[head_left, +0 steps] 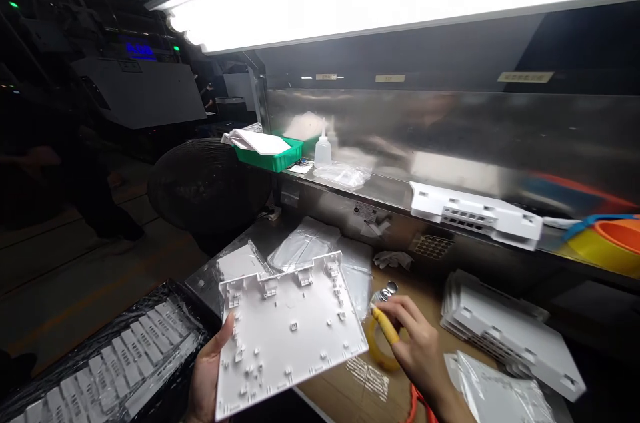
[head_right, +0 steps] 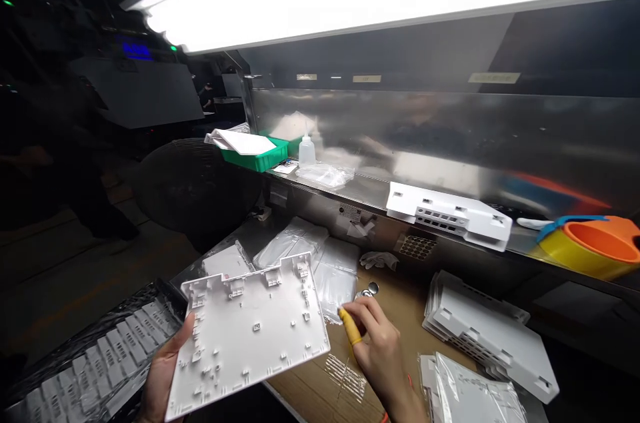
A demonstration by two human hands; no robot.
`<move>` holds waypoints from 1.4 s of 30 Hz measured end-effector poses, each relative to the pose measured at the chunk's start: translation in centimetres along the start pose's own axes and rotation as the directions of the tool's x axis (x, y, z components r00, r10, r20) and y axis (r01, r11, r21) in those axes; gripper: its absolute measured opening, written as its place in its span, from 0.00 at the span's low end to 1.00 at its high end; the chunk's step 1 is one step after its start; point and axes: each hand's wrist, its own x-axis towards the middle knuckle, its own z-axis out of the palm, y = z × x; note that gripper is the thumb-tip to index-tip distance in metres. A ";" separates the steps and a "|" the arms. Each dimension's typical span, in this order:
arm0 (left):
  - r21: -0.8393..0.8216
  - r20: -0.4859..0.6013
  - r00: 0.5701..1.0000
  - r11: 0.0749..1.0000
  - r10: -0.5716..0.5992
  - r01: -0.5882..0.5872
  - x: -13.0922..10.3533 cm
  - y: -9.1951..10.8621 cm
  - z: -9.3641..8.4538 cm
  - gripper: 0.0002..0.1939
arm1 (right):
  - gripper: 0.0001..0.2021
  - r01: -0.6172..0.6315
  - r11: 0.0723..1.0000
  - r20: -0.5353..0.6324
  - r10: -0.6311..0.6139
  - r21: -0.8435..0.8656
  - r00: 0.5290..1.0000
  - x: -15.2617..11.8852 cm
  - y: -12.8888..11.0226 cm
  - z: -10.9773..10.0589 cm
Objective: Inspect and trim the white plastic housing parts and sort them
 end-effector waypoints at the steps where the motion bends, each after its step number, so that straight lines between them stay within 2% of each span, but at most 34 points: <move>1: -0.001 -0.039 0.999 1.000 0.013 -0.013 -0.2 -0.2 0.1 0.38 | 0.11 -0.035 0.999 -0.047 0.037 0.035 0.998 0.8 -0.4 -0.1; 4: -0.012 -0.149 0.985 0.996 0.082 -0.084 -0.5 -1.2 0.5 0.31 | 0.09 -0.098 0.983 -0.146 0.121 0.157 0.982 3.5 -1.9 -0.3; 8: 0.006 -0.214 0.968 0.991 0.135 -0.137 -0.6 -2.2 1.1 0.27 | 0.07 -0.122 0.972 -0.126 0.150 0.202 0.981 5.6 -2.8 0.4; 14: 0.145 -0.323 0.933 0.982 0.160 -0.119 -1.2 -2.5 0.3 0.27 | 0.07 -0.149 0.972 -0.113 0.172 0.184 0.979 4.4 -0.8 1.6; 17: 0.217 -0.402 0.892 0.968 0.206 -0.126 -1.6 -2.7 0.1 0.30 | 0.08 -0.186 0.974 -0.062 0.195 0.133 0.979 3.3 1.0 2.5; 20: 0.206 -0.523 0.839 0.977 0.150 -0.046 -1.2 -3.3 0.8 0.35 | 0.08 -0.270 0.961 -0.086 0.275 0.060 0.958 2.6 1.6 3.7; 22: 0.220 -0.596 0.793 0.975 0.124 0.012 -0.4 -4.1 1.5 0.36 | 0.07 -0.262 0.959 -0.091 0.272 0.110 0.958 2.4 0.2 4.6; 25: 0.412 -0.624 0.751 0.908 0.215 0.082 0.8 -5.7 2.2 0.31 | 0.06 -0.185 0.947 -0.063 0.208 0.261 0.976 2.0 -4.0 5.8; 28: 0.632 -0.570 0.757 0.759 0.321 0.154 1.4 -7.1 2.1 0.25 | 0.09 -0.113 0.918 -0.040 0.139 0.380 0.989 1.7 -7.5 6.9; 30: 0.695 -0.544 0.765 0.695 0.345 0.182 1.4 -7.7 1.9 0.26 | 0.10 -0.097 0.905 -0.036 0.122 0.413 0.992 1.5 -8.2 7.5; 35: 0.727 -0.531 0.774 0.654 0.345 0.207 1.2 -8.2 1.4 0.26 | 0.09 -0.192 0.891 -0.038 0.228 0.412 0.973 0.6 -7.3 8.0; 38: 0.725 -0.534 0.775 0.654 0.337 0.215 1.4 -8.5 1.4 0.25 | 0.08 -0.172 0.896 -0.027 0.200 0.410 0.979 -0.1 -6.7 8.5; 40: 0.683 -0.564 0.761 0.699 0.319 0.213 1.4 -8.3 1.5 0.25 | 0.09 -0.217 0.924 0.029 0.219 0.315 0.975 -0.8 -5.1 9.2; 42: 0.577 -0.624 0.735 0.791 0.266 0.203 1.0 -7.8 1.5 0.27 | 0.09 -0.327 0.935 0.076 0.319 0.135 0.945 -2.1 -1.9 10.0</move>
